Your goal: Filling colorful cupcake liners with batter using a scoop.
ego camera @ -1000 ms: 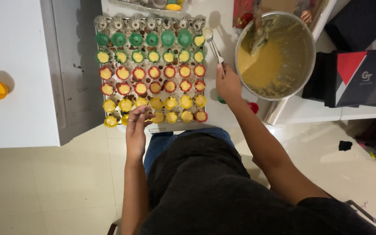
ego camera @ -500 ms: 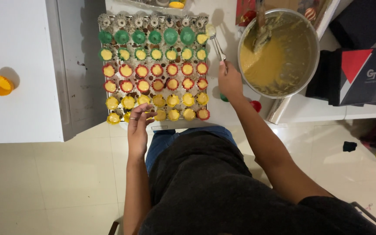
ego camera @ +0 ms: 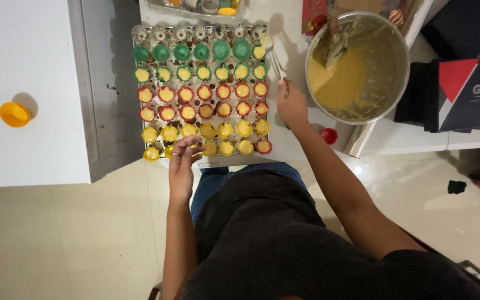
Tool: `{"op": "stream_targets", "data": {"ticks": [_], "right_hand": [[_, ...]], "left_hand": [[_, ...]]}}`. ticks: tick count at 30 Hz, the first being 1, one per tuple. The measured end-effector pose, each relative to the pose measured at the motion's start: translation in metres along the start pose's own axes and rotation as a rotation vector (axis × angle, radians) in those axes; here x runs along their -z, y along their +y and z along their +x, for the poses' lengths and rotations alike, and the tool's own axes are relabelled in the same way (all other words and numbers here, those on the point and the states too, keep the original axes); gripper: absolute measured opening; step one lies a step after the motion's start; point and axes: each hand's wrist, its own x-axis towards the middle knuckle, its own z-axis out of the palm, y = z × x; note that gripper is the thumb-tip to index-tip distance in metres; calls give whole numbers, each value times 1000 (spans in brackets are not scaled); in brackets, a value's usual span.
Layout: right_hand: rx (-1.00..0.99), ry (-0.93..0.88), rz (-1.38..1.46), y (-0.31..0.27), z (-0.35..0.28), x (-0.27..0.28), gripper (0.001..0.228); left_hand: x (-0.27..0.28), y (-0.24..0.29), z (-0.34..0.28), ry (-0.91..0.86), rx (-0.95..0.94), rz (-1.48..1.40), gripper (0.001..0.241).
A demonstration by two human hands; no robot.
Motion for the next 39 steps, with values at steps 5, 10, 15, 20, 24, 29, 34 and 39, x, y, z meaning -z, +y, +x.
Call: {"op": "stream_targets", "data": {"ticks": [5, 10, 15, 20, 24, 29, 34, 39], "right_hand": [[-55, -53, 316, 13, -13, 24, 48], [-223, -176, 724, 7, -47, 100, 50], [-363, -113, 774, 10, -73, 183, 44], [-360, -103, 548, 67, -70, 226, 45], [-176, -108, 140, 103, -52, 251, 44], [-149, -205, -103, 73, -26, 264, 38], [-301, -281, -78, 59, -2, 265, 38], [-7, -259, -317, 101, 18, 258, 32]], "left_hand": [[-4, 2, 4, -33, 3, 21, 29], [-17, -5, 15, -98, 8, 56, 28], [-45, -11, 25, -198, -11, 141, 30], [-68, -44, 30, -280, 1, 169, 31], [-104, -39, 23, -313, 35, 307, 31], [-136, -58, 15, -329, 46, 145, 30], [-168, -83, 14, -321, 4, 94, 30], [-205, -77, 7, -321, -11, 168, 29]]}}
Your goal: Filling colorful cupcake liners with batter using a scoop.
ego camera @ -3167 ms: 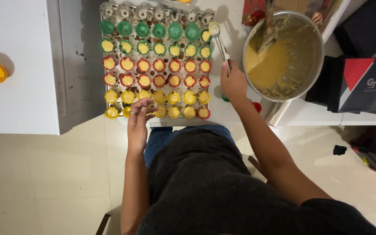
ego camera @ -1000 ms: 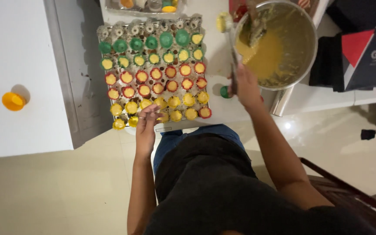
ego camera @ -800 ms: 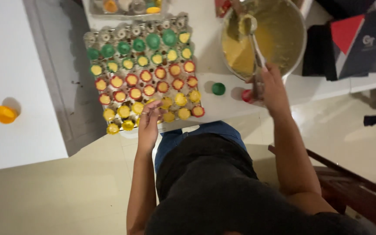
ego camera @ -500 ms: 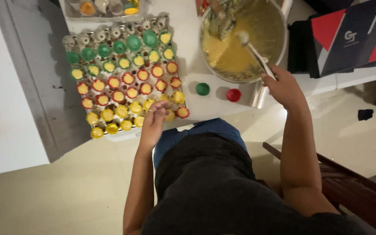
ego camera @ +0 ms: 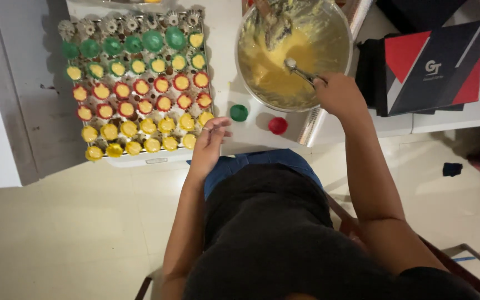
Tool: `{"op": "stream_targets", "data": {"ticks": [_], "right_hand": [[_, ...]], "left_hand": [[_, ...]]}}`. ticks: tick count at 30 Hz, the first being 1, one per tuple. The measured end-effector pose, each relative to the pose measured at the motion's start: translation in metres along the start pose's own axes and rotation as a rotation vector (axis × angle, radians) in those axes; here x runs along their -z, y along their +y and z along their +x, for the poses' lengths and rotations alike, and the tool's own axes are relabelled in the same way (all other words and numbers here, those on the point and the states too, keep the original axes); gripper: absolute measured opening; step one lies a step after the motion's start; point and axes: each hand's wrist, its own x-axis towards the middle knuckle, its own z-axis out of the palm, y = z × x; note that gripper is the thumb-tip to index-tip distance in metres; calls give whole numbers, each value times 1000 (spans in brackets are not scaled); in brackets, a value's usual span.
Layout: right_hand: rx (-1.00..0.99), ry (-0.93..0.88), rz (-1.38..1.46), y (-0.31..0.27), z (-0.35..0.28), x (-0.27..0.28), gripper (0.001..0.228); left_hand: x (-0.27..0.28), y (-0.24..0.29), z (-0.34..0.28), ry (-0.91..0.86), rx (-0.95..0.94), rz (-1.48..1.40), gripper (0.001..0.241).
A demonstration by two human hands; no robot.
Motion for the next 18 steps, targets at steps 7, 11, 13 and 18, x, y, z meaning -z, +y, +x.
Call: {"op": "stream_targets", "data": {"ticks": [7, 11, 13, 18], "right_hand": [[8, -32, -39, 19, 6, 17, 38], [55, -79, -60, 40, 20, 10, 43], [94, -111, -65, 39, 22, 6, 43], [223, -151, 28, 40, 28, -18, 34]], "left_hand": [[-21, 8, 8, 24, -6, 33, 30], [-24, 2, 19, 34, -15, 43, 32], [-24, -6, 28, 42, -12, 50, 32], [-26, -21, 73, 1, -48, -5, 48]]}}
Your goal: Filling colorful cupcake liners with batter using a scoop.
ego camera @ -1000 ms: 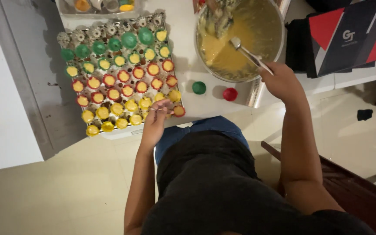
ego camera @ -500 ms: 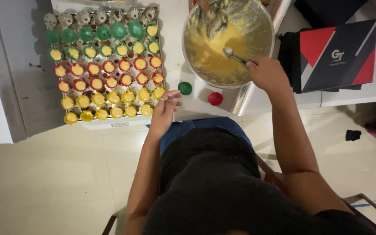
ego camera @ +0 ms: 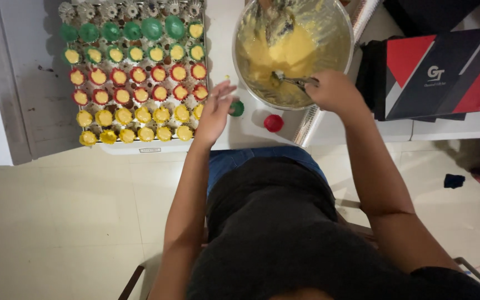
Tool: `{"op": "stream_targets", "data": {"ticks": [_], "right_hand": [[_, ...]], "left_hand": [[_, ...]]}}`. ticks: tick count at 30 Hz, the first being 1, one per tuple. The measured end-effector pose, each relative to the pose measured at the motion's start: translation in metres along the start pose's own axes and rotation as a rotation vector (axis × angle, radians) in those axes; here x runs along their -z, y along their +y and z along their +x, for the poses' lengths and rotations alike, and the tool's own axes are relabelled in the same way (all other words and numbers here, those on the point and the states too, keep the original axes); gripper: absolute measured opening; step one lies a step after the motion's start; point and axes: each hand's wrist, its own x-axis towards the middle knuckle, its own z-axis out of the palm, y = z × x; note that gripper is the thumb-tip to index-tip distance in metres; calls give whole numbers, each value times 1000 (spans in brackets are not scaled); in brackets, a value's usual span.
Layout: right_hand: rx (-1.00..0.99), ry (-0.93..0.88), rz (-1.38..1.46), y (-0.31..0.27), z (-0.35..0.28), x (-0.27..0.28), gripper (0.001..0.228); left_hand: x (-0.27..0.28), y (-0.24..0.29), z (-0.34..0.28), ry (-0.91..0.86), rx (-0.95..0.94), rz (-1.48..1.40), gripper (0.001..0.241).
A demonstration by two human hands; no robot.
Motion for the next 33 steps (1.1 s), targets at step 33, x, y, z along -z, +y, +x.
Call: {"op": "stream_targets", "data": {"ticks": [33], "right_hand": [[-2, -37, 343, -41, -2, 14, 30]], "left_hand": [[-37, 31, 0, -19, 135, -481, 86]]}}
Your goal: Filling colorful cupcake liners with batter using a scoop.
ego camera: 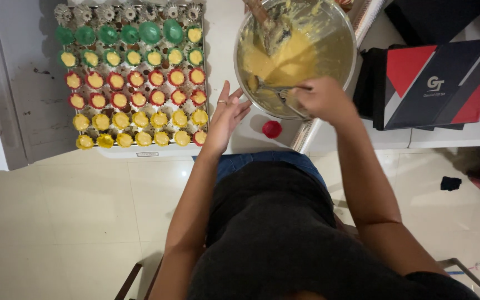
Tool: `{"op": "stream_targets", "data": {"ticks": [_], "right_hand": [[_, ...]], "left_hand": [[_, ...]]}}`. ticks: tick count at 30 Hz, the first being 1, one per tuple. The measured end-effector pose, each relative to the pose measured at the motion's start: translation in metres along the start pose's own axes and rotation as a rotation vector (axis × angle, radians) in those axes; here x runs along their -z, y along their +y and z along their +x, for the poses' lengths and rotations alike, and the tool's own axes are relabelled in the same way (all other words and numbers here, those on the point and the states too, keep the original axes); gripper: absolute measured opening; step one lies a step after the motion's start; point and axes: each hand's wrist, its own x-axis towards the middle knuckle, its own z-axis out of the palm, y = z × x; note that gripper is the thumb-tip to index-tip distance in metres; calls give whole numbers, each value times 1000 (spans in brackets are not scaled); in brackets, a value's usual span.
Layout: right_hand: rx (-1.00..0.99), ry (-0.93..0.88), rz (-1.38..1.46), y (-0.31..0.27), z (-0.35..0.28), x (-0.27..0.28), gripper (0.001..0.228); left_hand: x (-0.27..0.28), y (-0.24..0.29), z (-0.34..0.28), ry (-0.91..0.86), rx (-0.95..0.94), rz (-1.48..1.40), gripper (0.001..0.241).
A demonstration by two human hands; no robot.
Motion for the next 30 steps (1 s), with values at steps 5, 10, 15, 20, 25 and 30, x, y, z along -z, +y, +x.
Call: {"op": "stream_targets", "data": {"ticks": [5, 10, 15, 20, 25, 30], "right_hand": [[-259, -5, 281, 9, -17, 24, 32], [-263, 117, 248, 10, -26, 31, 28], [56, 174, -314, 42, -10, 7, 27], [152, 156, -417, 27, -1, -14, 28], [57, 113, -123, -16, -14, 5, 29], [-225, 100, 190, 6, -26, 27, 32]], "left_hand": [[2, -1, -3, -11, 1, -26, 79], [6, -3, -2, -31, -9, -21, 76], [6, -1, 0, -38, 22, -21, 77], [2, -2, -3, -32, 6, -4, 80], [1, -4, -1, -6, 12, 11, 81], [17, -13, 1, 18, 16, -98, 80]]}}
